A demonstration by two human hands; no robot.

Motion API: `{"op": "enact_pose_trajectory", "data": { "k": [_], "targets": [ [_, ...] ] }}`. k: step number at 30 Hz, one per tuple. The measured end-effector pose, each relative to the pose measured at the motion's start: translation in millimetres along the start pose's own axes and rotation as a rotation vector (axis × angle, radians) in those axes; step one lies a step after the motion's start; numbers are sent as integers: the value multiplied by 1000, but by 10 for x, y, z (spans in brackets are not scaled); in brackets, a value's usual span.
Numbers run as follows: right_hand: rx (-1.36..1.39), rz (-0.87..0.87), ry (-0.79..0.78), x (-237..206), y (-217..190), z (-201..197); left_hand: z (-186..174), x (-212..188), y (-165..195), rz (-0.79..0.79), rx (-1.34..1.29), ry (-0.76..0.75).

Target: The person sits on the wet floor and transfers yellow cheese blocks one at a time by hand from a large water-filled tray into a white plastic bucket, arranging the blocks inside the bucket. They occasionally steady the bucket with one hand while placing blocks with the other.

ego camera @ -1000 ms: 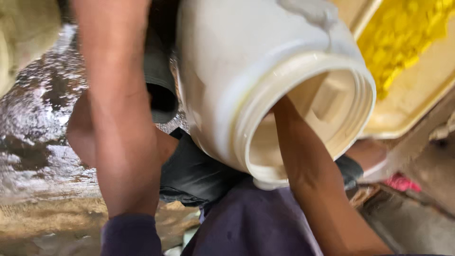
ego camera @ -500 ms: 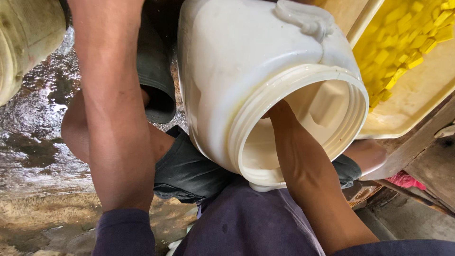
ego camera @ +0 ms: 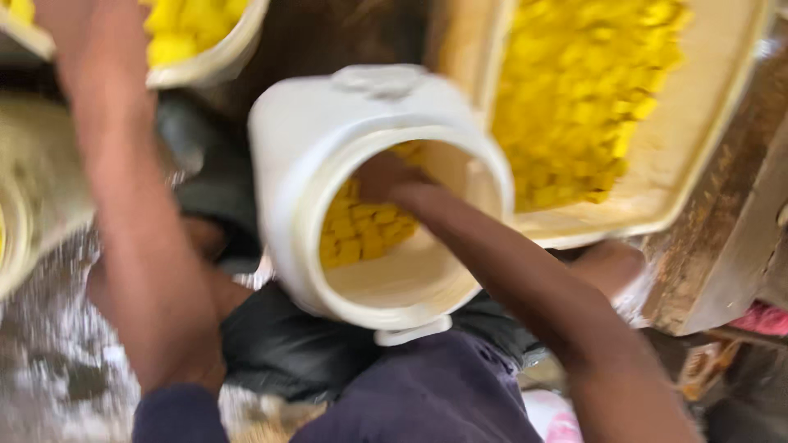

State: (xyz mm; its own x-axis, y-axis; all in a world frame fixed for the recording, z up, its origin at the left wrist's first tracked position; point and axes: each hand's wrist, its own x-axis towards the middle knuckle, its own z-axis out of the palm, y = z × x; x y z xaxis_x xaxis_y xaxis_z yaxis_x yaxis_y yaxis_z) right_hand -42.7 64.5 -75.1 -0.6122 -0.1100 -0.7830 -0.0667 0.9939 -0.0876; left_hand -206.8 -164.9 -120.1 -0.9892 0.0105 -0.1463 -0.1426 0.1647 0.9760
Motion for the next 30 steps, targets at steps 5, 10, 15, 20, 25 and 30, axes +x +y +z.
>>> {"op": "enact_pose_trajectory", "data": {
  "k": [5,10,15,20,25,30],
  "targets": [
    [596,-338,140,-1612,144,-187,78,-150,58,23,-119,-94],
    [1477,-435,624,-2533,1819,723,259,-479,61,-44,-84,-217],
    [1255,525,699,-2325,3771,2186,497,-1117,342,-50,-60,-364],
    [768,551,472,-1796,4692,3359,847,-1606,509,-185,92,-279],
    [678,556,568,-1179,4752,3599,962,-1631,499,-104,249,-267],
    [510,339,968,-828,4644,3474,830,-1582,342,-128,156,-256]
  ]
}}
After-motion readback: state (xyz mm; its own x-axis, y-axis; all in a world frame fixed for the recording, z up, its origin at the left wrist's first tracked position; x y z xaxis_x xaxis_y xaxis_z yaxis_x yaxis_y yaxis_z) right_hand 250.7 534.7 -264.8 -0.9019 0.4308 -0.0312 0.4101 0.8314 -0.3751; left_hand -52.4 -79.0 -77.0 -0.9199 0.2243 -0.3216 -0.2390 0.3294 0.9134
